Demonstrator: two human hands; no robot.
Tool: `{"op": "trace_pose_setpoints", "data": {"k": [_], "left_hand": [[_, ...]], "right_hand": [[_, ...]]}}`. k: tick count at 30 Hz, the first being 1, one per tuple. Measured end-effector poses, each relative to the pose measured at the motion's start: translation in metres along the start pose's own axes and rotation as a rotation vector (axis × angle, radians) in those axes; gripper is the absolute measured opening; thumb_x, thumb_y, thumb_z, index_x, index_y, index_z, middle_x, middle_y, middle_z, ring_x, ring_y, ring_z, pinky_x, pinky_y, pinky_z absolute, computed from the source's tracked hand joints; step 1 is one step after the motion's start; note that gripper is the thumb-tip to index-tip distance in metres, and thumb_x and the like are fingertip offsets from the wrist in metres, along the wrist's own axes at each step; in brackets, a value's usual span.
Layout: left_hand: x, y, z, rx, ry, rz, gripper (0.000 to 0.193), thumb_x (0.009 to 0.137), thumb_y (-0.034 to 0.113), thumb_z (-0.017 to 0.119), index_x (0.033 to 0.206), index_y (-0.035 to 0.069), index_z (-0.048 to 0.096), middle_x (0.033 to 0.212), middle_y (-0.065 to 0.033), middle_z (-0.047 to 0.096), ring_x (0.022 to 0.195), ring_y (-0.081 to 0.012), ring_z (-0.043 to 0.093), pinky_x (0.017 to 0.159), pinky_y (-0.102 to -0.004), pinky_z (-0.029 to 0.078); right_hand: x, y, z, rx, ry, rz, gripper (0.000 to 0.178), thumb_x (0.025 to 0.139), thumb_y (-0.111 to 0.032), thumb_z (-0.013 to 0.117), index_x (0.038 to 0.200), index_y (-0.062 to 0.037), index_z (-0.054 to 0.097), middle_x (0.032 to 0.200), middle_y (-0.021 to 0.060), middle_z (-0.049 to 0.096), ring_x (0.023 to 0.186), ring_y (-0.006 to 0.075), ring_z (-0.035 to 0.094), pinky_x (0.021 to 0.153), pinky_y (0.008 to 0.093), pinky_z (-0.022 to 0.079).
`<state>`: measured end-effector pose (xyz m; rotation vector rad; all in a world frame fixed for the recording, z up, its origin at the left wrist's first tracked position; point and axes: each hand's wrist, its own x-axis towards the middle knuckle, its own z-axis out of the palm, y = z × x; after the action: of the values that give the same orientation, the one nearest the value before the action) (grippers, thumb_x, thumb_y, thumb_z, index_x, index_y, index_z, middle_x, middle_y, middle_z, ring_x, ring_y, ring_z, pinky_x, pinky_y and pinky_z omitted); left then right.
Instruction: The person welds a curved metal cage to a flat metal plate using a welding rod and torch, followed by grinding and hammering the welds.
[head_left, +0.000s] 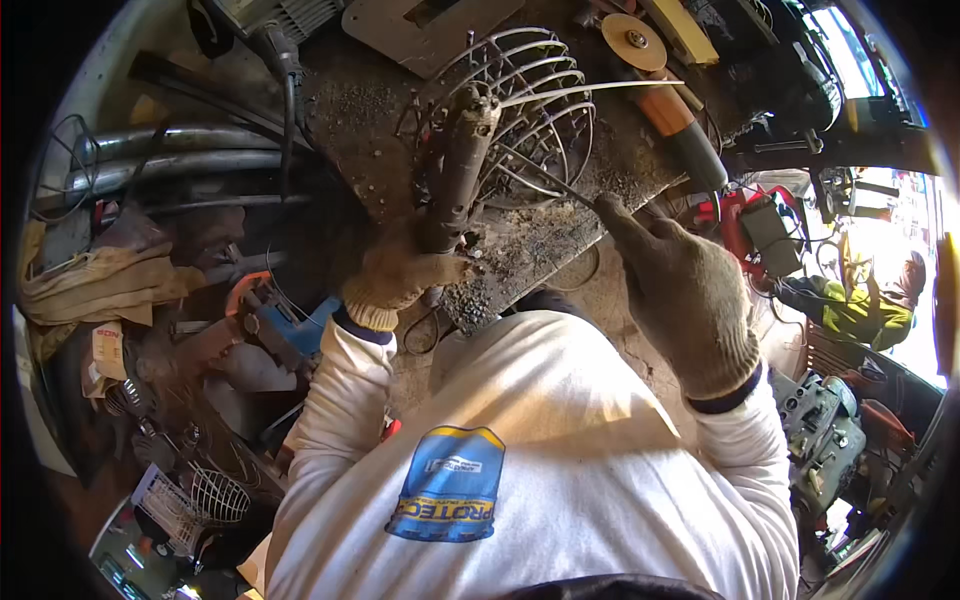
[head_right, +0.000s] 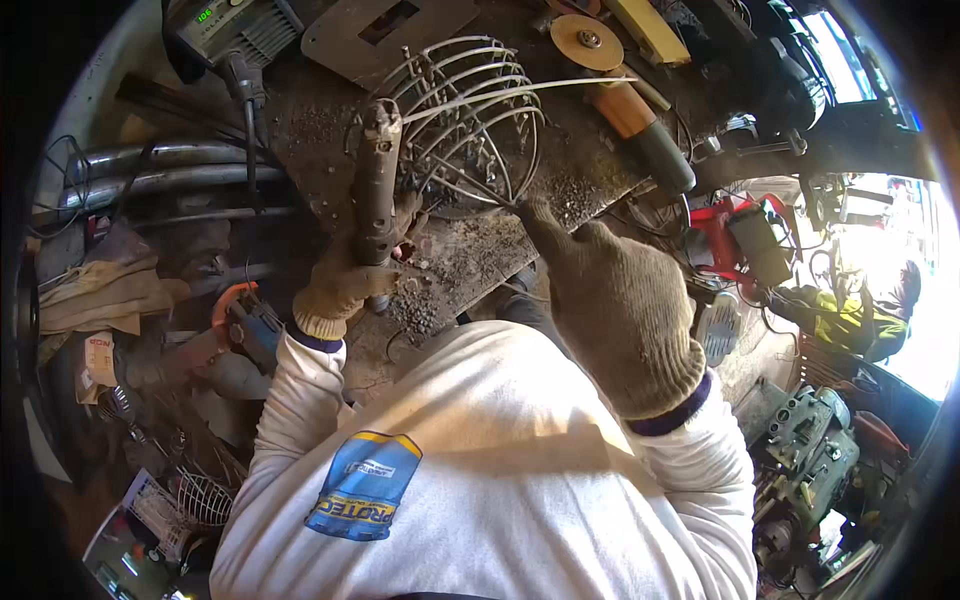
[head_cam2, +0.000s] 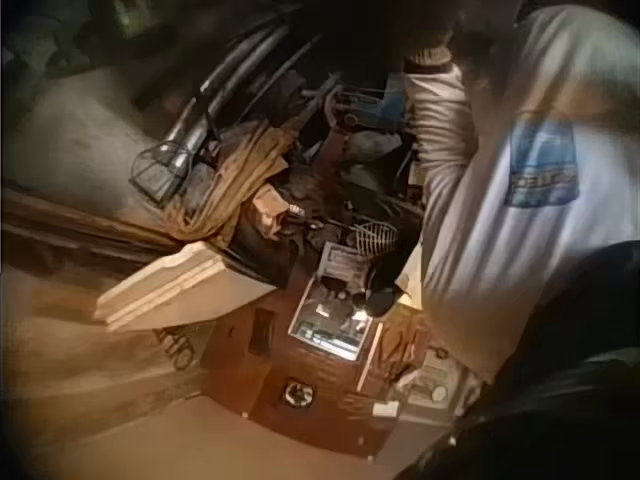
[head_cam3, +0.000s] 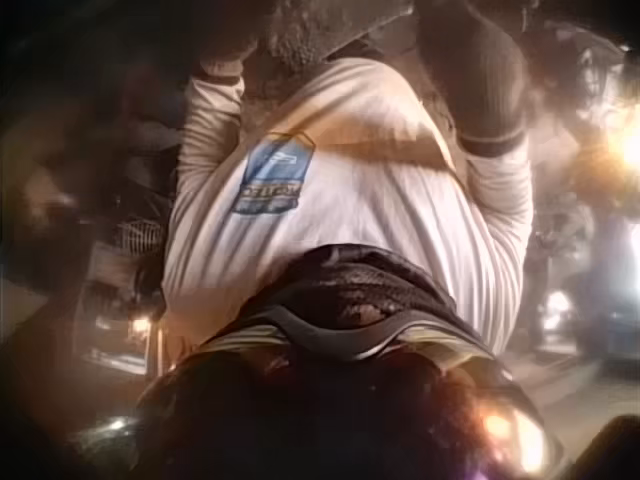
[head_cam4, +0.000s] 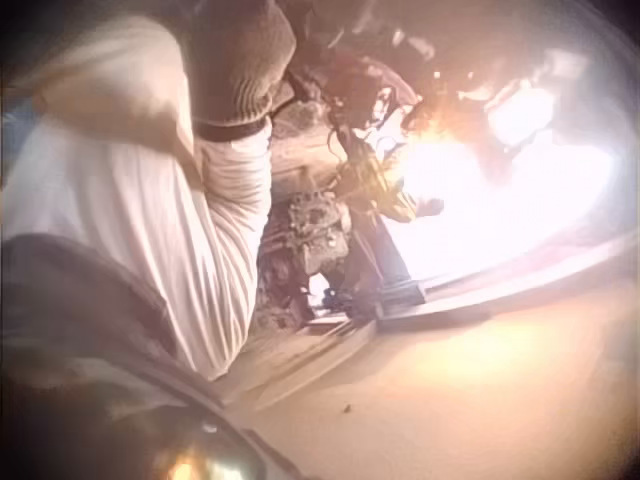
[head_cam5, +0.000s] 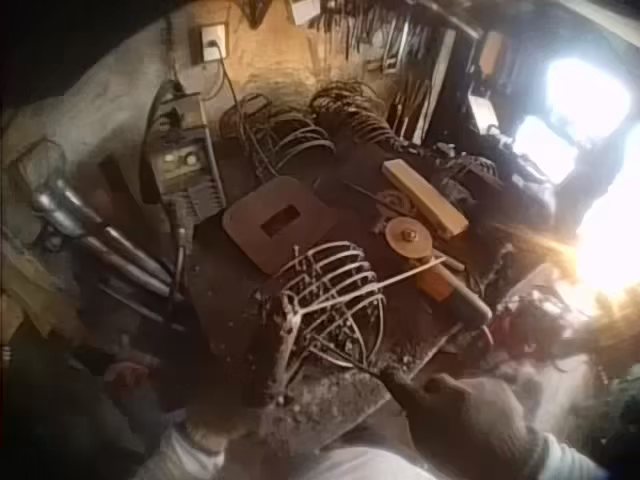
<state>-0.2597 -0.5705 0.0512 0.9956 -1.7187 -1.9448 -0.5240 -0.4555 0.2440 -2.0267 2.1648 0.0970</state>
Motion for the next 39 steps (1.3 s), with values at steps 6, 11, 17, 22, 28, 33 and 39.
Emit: {"op": "trace_pose_setpoints", "data": {"k": [6,11,17,22,28,33,39], "left_hand": [[0.004,0.017,-0.009,0.315,-0.092,-0.069,0.059,0.079,0.037,0.081,0.125,0.003,0.066,0.111,-0.0096,0.069,0.101,-0.0209,0.063,0.091,-0.0375,0.051],[-0.001,0.024,0.002,-0.023,0.042,0.117,0.053,0.067,0.016,0.091,0.111,0.006,0.064,0.098,-0.0031,0.064,0.086,-0.0139,0.061,0.077,-0.0322,0.055],[-0.027,0.009,0.003,-0.222,0.006,0.025,0.063,0.076,0.015,0.084,0.130,0.002,0.055,0.108,-0.0102,0.069,0.085,-0.0174,0.067,0.074,-0.0322,0.056],[-0.054,0.023,-0.004,-0.522,-0.114,-0.151,0.066,0.082,0.010,0.079,0.140,-0.001,0.049,0.108,-0.0166,0.072,0.083,-0.0182,0.070,0.068,-0.0298,0.055],[-0.083,0.009,-0.001,-0.766,-0.116,-0.078,0.056,0.079,0.001,0.076,0.130,0.001,0.055,0.114,-0.0193,0.069,0.085,-0.0177,0.069,0.065,-0.0270,0.055],[-0.107,-0.010,0.001,-0.871,-0.022,-0.022,0.042,0.072,-0.001,0.080,0.107,0.004,0.057,0.123,-0.0207,0.062,0.085,-0.0174,0.069,0.069,-0.0293,0.058],[-0.141,-0.008,-0.012,-0.761,0.111,0.097,0.040,0.074,0.005,0.080,0.107,0.007,0.057,0.101,-0.0179,0.064,0.077,-0.0201,0.065,0.070,-0.0343,0.059]], "right_hand": [[-0.010,0.013,0.026,0.105,0.042,0.012,0.049,0.088,-0.003,0.061,0.134,-0.0170,0.062,0.108,0.0123,0.069,0.084,0.0339,0.070,0.067,0.0430,0.056],[-0.010,0.017,0.033,0.080,0.106,-0.030,0.050,0.089,-0.007,0.062,0.137,-0.0211,0.061,0.093,0.0102,0.067,0.077,0.0314,0.068,0.063,0.0421,0.055],[-0.010,0.016,0.034,0.092,0.139,-0.046,0.050,0.090,-0.012,0.062,0.138,-0.0246,0.060,0.081,0.0079,0.065,0.069,0.0291,0.067,0.059,0.0414,0.054],[-0.009,0.012,0.028,0.077,0.032,0.008,0.052,0.089,-0.003,0.062,0.138,-0.0211,0.060,0.113,0.0138,0.071,0.093,0.0336,0.071,0.076,0.0407,0.059],[-0.009,0.011,0.027,0.047,0.041,0.002,0.050,0.090,-0.007,0.061,0.138,-0.0219,0.061,0.099,0.0126,0.071,0.083,0.0335,0.070,0.069,0.0423,0.057],[-0.006,0.014,0.026,0.025,0.043,-0.015,0.050,0.091,-0.009,0.061,0.139,-0.0219,0.059,0.085,0.0109,0.067,0.076,0.0312,0.068,0.064,0.0434,0.054],[-0.007,0.018,0.033,-0.004,0.111,-0.049,0.047,0.092,-0.009,0.059,0.137,-0.0224,0.062,0.082,0.0100,0.066,0.072,0.0303,0.067,0.064,0.0416,0.054]]}}
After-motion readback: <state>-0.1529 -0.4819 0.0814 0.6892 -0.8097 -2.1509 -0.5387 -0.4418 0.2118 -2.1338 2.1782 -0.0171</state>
